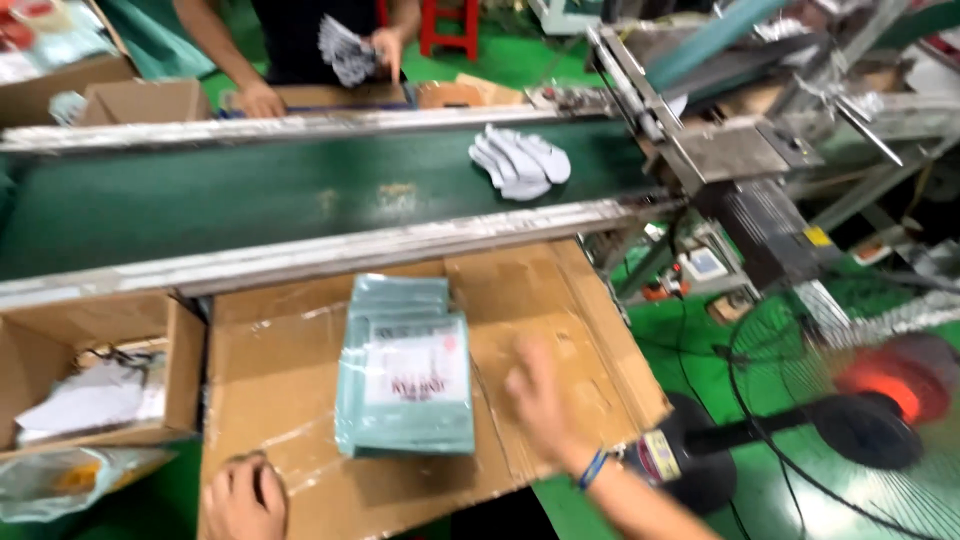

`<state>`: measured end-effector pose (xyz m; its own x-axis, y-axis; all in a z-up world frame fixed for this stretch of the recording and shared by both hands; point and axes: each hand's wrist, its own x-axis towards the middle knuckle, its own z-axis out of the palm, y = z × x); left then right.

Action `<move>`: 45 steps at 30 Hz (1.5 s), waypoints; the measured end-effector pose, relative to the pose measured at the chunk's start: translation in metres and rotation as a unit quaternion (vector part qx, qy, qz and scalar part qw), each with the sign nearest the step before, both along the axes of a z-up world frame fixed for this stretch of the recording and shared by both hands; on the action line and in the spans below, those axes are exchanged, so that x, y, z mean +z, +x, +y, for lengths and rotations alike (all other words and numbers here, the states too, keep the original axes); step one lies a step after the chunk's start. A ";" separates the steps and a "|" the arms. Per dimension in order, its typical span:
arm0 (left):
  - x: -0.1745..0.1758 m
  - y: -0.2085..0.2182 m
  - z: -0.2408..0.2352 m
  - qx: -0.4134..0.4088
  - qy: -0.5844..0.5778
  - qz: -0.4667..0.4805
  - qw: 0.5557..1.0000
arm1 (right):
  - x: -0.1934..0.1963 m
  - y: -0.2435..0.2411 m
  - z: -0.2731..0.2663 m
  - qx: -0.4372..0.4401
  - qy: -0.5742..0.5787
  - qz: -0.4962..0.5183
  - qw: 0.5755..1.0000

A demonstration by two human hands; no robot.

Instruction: Manually packing and sorting face masks in a factory environment.

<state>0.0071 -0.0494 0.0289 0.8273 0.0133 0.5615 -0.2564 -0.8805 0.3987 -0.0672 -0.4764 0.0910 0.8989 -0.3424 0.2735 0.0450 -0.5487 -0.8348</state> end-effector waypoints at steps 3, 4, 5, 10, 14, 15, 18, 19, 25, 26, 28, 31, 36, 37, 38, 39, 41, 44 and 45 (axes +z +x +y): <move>-0.035 0.010 0.011 -0.006 -0.011 -0.032 0.999 | 0.066 0.090 -0.068 -0.004 0.037 -0.091 0.995; -0.041 0.011 0.012 -0.013 -0.024 -0.035 0.999 | 0.069 0.127 -0.103 -0.052 -0.087 -0.092 0.991; -0.046 0.014 0.014 -0.021 -0.035 -0.040 0.998 | 0.071 0.167 -0.135 -0.100 -0.208 -0.094 0.969; -0.083 0.045 0.026 -0.032 -0.072 -0.154 0.985 | 0.001 0.323 -0.259 -0.150 -0.211 0.007 0.966; -0.101 0.073 0.026 -0.051 -0.030 -0.292 0.955 | -0.033 0.379 -0.283 -0.152 -0.296 0.153 0.930; -0.082 0.077 0.009 -0.048 -0.031 -0.291 0.955 | -0.022 0.375 -0.256 -0.149 -0.299 0.153 0.930; 0.018 0.110 -0.069 -0.050 -0.302 0.022 0.952 | 0.004 0.352 -0.183 -0.067 -0.285 0.120 0.949; 0.087 0.122 -0.109 -0.126 -0.216 0.017 0.968 | 0.011 0.339 -0.162 -0.058 -0.282 0.074 0.955; 0.141 0.270 -0.290 -0.171 -0.001 0.078 0.982 | 0.040 0.308 -0.123 -0.060 -0.256 -0.013 0.965; 0.133 0.299 -0.319 -0.122 0.012 0.125 0.985 | 0.041 0.308 -0.123 -0.063 -0.258 -0.016 0.964; 0.166 0.313 -0.364 -0.098 -0.015 0.235 0.967 | 0.047 0.308 -0.120 -0.067 -0.257 -0.012 0.964; 0.175 0.327 -0.418 -0.063 -0.112 0.364 0.923 | 0.043 0.312 -0.124 -0.068 -0.252 -0.004 0.965; 0.106 0.370 -0.440 -0.095 -0.158 0.357 0.916 | 0.024 0.325 -0.142 -0.078 -0.241 0.005 0.967; 0.086 0.384 -0.437 -0.190 -0.299 0.299 0.886 | 0.017 0.330 -0.151 -0.082 -0.184 -0.059 0.978; 0.066 0.397 -0.431 -0.278 -0.431 0.231 0.827 | 0.011 0.335 -0.159 -0.085 -0.126 -0.123 0.981; 0.100 0.364 -0.407 -0.277 -0.429 0.233 0.828 | 0.035 0.309 -0.144 -0.086 -0.123 -0.122 0.981; 0.170 0.298 -0.357 -0.473 -0.450 0.210 0.728 | 0.085 0.262 -0.113 0.143 0.411 -0.162 0.886; 0.219 0.178 -0.274 -0.501 -0.455 0.211 0.705 | 0.019 0.191 -0.124 0.256 0.557 -0.001 0.790; 0.191 0.158 -0.249 -0.488 -0.457 0.217 0.712 | 0.014 0.175 -0.110 0.259 0.565 0.010 0.783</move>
